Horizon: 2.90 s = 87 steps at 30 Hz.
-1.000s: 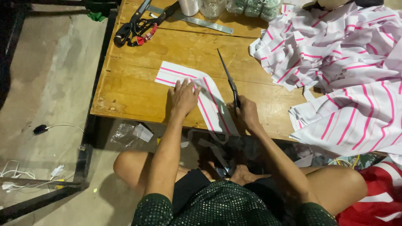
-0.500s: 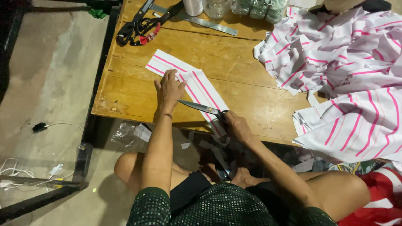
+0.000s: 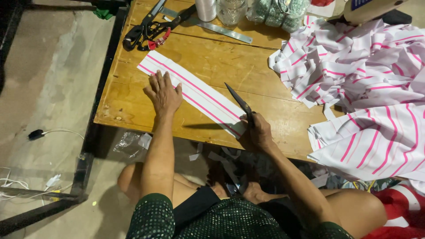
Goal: The person cuts a piece of white fabric with pink stripes into strips using scissors. They hold the fabric with one hand and cut along the stripes with the other, then place the cut pieces aside.
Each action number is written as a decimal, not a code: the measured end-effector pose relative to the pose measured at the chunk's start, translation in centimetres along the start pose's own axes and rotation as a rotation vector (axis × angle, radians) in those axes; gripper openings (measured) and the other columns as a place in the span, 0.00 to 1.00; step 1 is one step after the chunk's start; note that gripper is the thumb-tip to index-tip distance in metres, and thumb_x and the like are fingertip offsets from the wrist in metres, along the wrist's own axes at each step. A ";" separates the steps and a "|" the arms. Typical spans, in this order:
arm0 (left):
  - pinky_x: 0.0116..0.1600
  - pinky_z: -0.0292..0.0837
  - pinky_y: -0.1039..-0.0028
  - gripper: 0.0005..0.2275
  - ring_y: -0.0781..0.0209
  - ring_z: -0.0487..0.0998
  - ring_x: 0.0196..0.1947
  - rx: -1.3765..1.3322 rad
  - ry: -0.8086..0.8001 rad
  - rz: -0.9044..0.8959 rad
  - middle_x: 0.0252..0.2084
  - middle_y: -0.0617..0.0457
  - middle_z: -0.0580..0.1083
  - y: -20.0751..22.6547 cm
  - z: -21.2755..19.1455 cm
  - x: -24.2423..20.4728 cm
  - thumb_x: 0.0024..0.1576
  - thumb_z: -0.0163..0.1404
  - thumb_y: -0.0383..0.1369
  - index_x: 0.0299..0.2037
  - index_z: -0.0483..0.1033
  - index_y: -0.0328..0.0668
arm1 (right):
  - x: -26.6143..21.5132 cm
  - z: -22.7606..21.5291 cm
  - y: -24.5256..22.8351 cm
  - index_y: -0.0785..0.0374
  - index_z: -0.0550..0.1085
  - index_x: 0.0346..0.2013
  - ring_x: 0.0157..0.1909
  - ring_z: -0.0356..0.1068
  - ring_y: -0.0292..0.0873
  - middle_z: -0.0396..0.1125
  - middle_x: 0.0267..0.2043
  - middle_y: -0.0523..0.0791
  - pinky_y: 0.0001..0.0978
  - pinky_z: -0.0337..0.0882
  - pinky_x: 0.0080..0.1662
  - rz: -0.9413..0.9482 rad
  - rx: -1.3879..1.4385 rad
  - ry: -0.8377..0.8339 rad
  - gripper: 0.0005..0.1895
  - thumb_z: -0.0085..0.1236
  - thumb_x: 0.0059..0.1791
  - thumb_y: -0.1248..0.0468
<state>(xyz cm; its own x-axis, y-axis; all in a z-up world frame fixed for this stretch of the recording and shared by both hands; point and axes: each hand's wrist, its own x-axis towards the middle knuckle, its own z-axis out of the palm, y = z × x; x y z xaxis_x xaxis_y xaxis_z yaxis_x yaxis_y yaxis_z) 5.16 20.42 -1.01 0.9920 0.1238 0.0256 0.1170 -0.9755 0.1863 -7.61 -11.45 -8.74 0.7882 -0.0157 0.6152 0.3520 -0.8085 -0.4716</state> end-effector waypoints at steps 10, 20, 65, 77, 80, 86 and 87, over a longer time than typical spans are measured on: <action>0.51 0.72 0.65 0.17 0.52 0.75 0.52 -0.278 0.402 0.678 0.48 0.49 0.73 7.1 13.9 -11.2 0.53 0.55 0.41 0.50 0.79 0.45 | -1.8 -2.3 2.8 0.58 0.79 0.36 0.31 0.74 0.47 0.69 0.27 0.43 0.36 0.73 0.37 0.180 0.333 -0.021 0.16 0.77 0.42 0.56; 0.41 0.61 0.65 0.09 0.57 0.69 0.37 -0.452 0.392 0.591 0.36 0.59 0.67 12.6 12.6 -18.7 0.54 0.57 0.41 0.40 0.77 0.51 | -5.7 -15.2 6.3 0.64 0.77 0.29 0.34 0.73 0.58 0.72 0.25 0.56 0.45 0.69 0.41 0.752 0.292 -0.966 0.25 0.69 0.41 0.44; 0.44 0.66 0.67 0.07 0.57 0.70 0.31 -0.546 0.632 0.769 0.32 0.58 0.66 11.6 8.9 -19.7 0.64 0.47 0.36 0.33 0.72 0.51 | -3.6 -17.3 4.2 0.62 0.75 0.21 0.22 0.68 0.46 0.65 0.15 0.48 0.33 0.67 0.28 0.796 0.442 -1.225 0.26 0.64 0.40 0.40; 0.43 0.65 0.68 0.08 0.58 0.70 0.30 -0.521 0.638 0.769 0.30 0.58 0.65 11.8 8.6 -19.8 0.63 0.47 0.35 0.31 0.71 0.51 | -2.8 -17.9 2.0 0.63 0.75 0.21 0.23 0.68 0.46 0.66 0.16 0.48 0.33 0.66 0.30 0.788 0.369 -1.252 0.21 0.64 0.43 0.48; 0.44 0.65 0.68 0.08 0.58 0.70 0.31 -0.523 0.640 0.774 0.31 0.59 0.65 11.8 8.8 -19.8 0.63 0.48 0.36 0.31 0.71 0.51 | -2.7 -16.9 2.4 0.63 0.75 0.21 0.23 0.68 0.48 0.66 0.16 0.49 0.34 0.67 0.31 0.822 0.352 -1.268 0.21 0.66 0.42 0.48; 0.45 0.66 0.68 0.06 0.58 0.71 0.32 -0.569 0.622 0.783 0.32 0.58 0.67 11.7 9.3 -19.9 0.63 0.49 0.36 0.34 0.74 0.51 | -0.1 -15.6 -0.4 0.63 0.76 0.23 0.25 0.67 0.46 0.65 0.18 0.48 0.33 0.66 0.31 0.806 0.372 -1.231 0.23 0.68 0.41 0.46; 0.45 0.66 0.69 0.07 0.59 0.72 0.32 -0.583 0.617 0.778 0.32 0.59 0.67 11.7 9.6 -20.0 0.64 0.49 0.37 0.34 0.75 0.51 | 0.3 -15.6 -0.9 0.64 0.76 0.23 0.25 0.67 0.46 0.65 0.18 0.48 0.34 0.66 0.31 0.790 0.370 -1.233 0.22 0.68 0.41 0.47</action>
<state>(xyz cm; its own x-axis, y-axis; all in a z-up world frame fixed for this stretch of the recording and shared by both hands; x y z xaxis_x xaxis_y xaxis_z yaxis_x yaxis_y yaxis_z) -12.84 4.80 -8.75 0.5742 -0.2500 0.7796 -0.7165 -0.6141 0.3309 -15.53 -19.86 1.74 0.6817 0.2786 -0.6765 -0.3968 -0.6361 -0.6618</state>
